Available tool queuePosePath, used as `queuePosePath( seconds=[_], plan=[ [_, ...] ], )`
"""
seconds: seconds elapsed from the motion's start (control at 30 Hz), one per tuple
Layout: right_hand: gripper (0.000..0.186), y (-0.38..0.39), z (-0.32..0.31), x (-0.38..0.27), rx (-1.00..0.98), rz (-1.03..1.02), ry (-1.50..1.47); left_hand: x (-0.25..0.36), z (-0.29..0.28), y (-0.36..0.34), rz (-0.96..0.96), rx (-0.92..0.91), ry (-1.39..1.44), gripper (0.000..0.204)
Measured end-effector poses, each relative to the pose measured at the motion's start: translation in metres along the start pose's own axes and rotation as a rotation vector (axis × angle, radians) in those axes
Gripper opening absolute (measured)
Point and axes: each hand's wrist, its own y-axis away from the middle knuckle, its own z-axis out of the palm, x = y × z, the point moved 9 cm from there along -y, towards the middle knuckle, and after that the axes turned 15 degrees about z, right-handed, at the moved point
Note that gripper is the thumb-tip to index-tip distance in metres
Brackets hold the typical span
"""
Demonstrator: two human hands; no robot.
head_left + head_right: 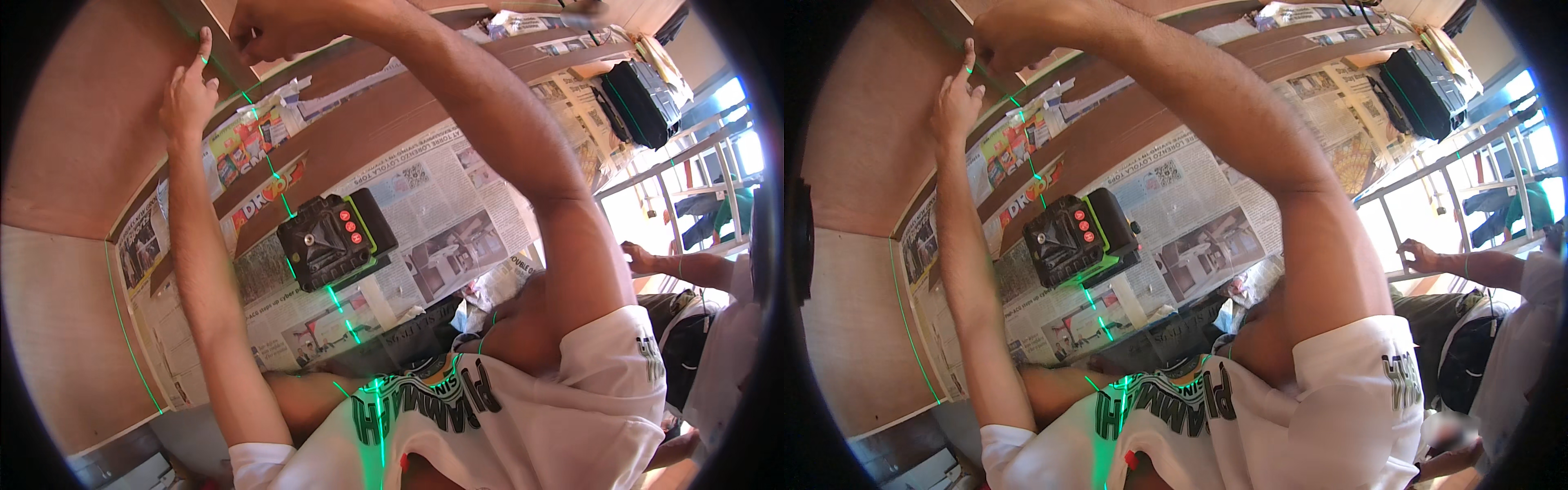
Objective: The person aligns wooden cabinet parts on a wall using a green laser level for guidance. They adjust the position of the wooden pieces and the laser level to ensure proper alignment before securing them.
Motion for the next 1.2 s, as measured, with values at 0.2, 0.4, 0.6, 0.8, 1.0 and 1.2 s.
queuePosePath(
  seconds=[0.2, 0.4, 0.6, 0.8, 1.0, 1.2],
  plan=[
    [0.020, 0.085, 0.078, 0.002, -0.653, 0.117, 0.028, -0.001, -0.001, 0.004, -0.021, -0.006, -0.008, 0.089],
    [0.064, 0.219, 0.106, -0.005, -0.723, 0.206, -0.581, 0.005, -0.009, 0.004, -0.020, 0.030, -0.043, 0.091],
    [0.076, 0.242, 0.106, -0.034, -0.545, 0.220, -0.503, 0.004, -0.014, 0.010, -0.017, 0.050, -0.036, 0.092],
    [0.091, 0.243, 0.112, -0.032, -0.510, 0.216, -0.309, 0.005, -0.016, 0.010, -0.014, 0.081, -0.043, 0.092],
    [0.070, 0.246, 0.116, -0.030, -0.466, 0.209, -0.364, 0.003, -0.013, 0.010, -0.021, 0.084, -0.029, 0.091],
    [0.061, 0.247, 0.117, -0.025, -0.457, 0.232, -0.338, 0.001, -0.011, 0.011, -0.030, 0.090, -0.040, 0.094]
  ],
)
